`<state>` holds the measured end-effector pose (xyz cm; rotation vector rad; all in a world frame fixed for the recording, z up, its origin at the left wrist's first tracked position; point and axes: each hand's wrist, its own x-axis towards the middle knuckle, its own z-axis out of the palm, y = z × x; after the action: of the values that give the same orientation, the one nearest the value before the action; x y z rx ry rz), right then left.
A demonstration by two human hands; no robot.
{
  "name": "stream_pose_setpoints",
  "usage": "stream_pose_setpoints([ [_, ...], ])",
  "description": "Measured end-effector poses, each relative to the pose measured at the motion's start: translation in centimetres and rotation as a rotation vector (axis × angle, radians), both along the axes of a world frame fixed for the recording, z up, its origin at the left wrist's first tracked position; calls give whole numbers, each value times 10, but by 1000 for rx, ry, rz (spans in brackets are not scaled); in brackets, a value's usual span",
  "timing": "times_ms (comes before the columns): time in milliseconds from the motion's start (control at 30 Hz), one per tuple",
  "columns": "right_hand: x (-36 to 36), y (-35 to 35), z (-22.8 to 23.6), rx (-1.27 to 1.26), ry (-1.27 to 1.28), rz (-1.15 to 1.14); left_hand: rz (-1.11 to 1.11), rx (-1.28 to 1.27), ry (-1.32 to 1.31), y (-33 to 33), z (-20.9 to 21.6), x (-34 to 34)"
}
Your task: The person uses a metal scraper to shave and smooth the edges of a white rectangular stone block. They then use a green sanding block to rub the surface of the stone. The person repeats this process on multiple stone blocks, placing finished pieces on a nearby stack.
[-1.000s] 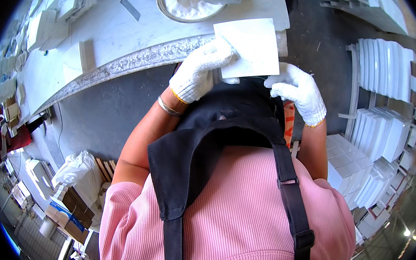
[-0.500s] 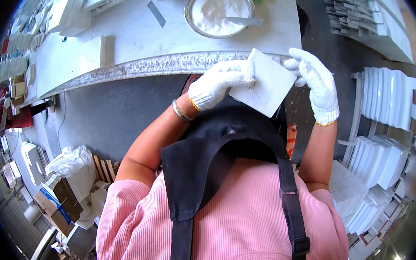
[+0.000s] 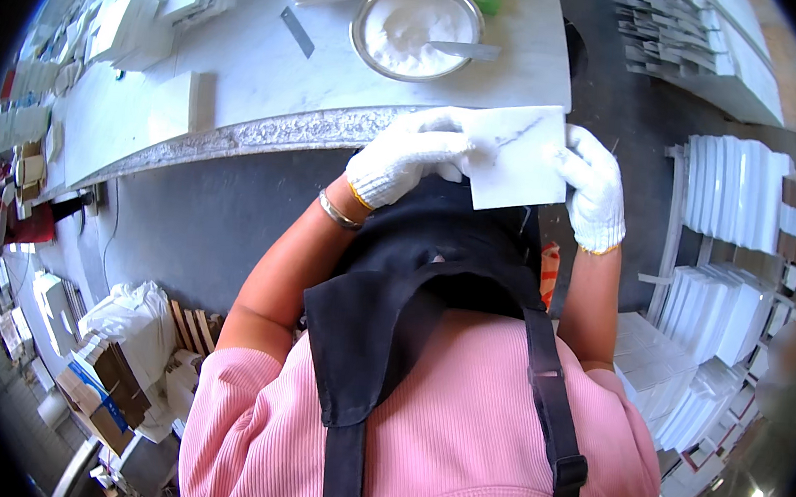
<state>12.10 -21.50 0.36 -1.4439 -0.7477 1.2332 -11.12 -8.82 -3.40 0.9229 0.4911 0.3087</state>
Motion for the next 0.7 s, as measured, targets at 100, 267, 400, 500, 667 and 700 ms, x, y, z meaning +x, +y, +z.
stream_pose_setpoints([
  [100,-6,-7,-5,34,-71,-53,-4,-95,-20,-8,-4,-1],
  [267,-14,-14,-14,13,-154,-47,31,-31,-5,-13,8,3],
  [400,-15,-13,-22,17,-76,-64,15,44,24,-12,2,2],
  [500,-11,-11,-21,-30,-55,-8,25,-6,23,-9,5,1],
  [667,-5,2,-15,-66,-113,52,45,94,56,-3,11,-2],
  [700,-6,5,-15,-64,-134,50,45,127,85,-2,13,-2],
])
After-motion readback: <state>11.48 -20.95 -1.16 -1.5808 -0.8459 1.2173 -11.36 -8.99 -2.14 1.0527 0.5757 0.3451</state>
